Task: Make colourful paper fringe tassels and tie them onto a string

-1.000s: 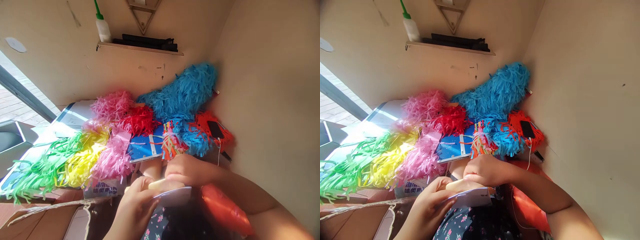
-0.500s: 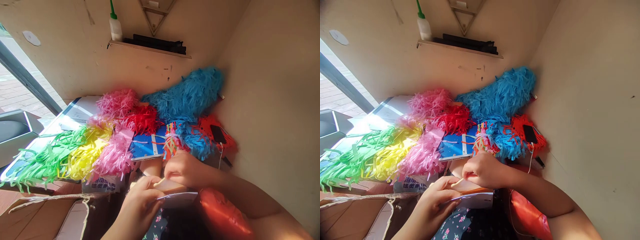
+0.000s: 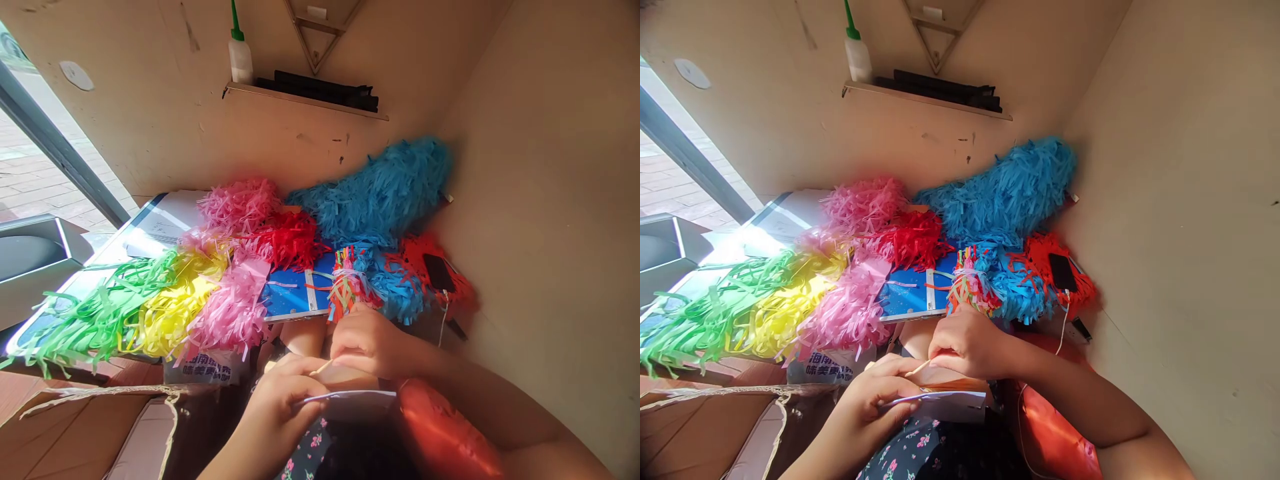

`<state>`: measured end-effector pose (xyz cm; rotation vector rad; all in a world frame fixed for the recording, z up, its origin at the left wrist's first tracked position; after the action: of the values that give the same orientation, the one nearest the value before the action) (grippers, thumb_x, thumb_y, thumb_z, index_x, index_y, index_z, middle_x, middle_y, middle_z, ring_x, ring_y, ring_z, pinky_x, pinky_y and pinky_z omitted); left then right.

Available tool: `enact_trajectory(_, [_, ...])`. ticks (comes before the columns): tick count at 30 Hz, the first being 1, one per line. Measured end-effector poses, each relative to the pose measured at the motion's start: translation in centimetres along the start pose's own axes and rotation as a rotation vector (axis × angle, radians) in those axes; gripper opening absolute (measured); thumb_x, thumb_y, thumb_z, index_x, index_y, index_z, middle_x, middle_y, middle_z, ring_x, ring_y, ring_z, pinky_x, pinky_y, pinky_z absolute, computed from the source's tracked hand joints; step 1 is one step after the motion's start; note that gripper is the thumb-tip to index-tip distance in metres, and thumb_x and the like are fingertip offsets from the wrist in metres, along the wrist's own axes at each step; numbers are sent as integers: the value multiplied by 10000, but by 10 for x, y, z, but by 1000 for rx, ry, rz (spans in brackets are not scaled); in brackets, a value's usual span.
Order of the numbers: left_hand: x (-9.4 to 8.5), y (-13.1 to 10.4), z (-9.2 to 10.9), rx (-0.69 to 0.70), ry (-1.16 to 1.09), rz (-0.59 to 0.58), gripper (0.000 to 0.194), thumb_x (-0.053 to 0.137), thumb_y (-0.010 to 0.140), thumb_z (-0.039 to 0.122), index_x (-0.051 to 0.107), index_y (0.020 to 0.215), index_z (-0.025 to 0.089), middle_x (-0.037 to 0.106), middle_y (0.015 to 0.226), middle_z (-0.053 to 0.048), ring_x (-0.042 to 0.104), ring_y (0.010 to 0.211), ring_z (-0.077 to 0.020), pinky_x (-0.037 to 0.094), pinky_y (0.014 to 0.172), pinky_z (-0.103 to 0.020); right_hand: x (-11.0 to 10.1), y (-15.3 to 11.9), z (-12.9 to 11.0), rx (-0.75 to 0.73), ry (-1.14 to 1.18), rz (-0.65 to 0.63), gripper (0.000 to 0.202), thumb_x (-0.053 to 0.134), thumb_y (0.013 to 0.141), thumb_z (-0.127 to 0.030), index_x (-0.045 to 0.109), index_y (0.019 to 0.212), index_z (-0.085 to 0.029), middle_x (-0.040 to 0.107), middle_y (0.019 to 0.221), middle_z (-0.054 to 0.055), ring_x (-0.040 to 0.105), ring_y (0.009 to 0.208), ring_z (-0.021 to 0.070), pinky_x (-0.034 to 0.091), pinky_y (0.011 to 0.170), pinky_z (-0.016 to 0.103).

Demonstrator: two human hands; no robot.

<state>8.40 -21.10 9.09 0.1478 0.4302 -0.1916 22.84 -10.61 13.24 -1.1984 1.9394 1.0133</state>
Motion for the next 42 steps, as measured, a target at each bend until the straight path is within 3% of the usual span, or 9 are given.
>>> enact_trajectory(7, [-6, 6, -3, -53, -90, -17, 184, 626, 878, 271, 762, 756, 250, 735, 1018, -19, 658, 938, -177, 479, 828, -259, 9, -7, 3, -313, -54, 223, 214, 506, 984, -244, 669, 846, -227, 749, 792, -30, 630, 679, 120, 305, 763, 353])
enact_trajectory(15, [-5, 10, -16, -193, -263, -39, 181, 664, 837, 332, 786, 745, 235, 733, 972, -24, 643, 968, -201, 452, 843, -256, 9, -8, 6, -402, -106, 294, 299, 452, 1035, -330, 667, 856, -225, 763, 849, -14, 652, 738, 117, 325, 793, 351])
enact_trajectory(20, [-3, 12, -23, -230, -321, -42, 206, 671, 817, 366, 791, 742, 217, 724, 990, -44, 641, 965, -218, 445, 828, -266, 13, -9, 15, -342, -11, 284, 213, 490, 1019, -299, 638, 899, -203, 756, 852, 4, 664, 817, 135, 351, 813, 347])
enact_trajectory(24, [-2, 12, -21, -220, -329, -51, 187, 669, 824, 350, 791, 755, 225, 722, 989, -34, 638, 988, -215, 435, 853, -262, 18, -10, 18, -295, -128, 280, 127, 566, 978, -280, 655, 1022, -200, 731, 823, 3, 650, 766, 127, 342, 784, 339])
enact_trajectory(29, [-1, 14, -19, -219, -338, -56, 187, 672, 824, 340, 790, 742, 221, 719, 951, -32, 638, 956, -210, 432, 823, -258, 16, -12, 16, -328, -108, 327, 181, 540, 992, -337, 668, 944, -219, 720, 787, -16, 638, 716, 115, 308, 762, 355])
enact_trajectory(38, [2, 15, -26, -217, -402, -59, 212, 695, 818, 385, 806, 787, 207, 722, 936, -44, 643, 903, -207, 442, 791, -263, 19, -14, 20, -322, -125, 308, 127, 561, 977, -244, 640, 884, -205, 720, 818, -10, 635, 752, 123, 315, 746, 344])
enact_trajectory(42, [3, 18, -31, -239, -413, -51, 195, 708, 805, 376, 804, 774, 210, 741, 955, -40, 647, 907, -202, 444, 791, -252, 25, -17, 24, -247, 54, 247, 155, 565, 967, -247, 640, 842, -191, 694, 832, 21, 632, 795, 142, 376, 778, 335])
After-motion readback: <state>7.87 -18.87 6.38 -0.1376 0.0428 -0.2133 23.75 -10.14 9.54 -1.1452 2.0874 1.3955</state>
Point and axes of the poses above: each hand's wrist, its own y-axis towards the middle knuckle, its own x-axis out of the palm, z = x × y, the point moved 4 cm from there along y, towards the middle knuckle
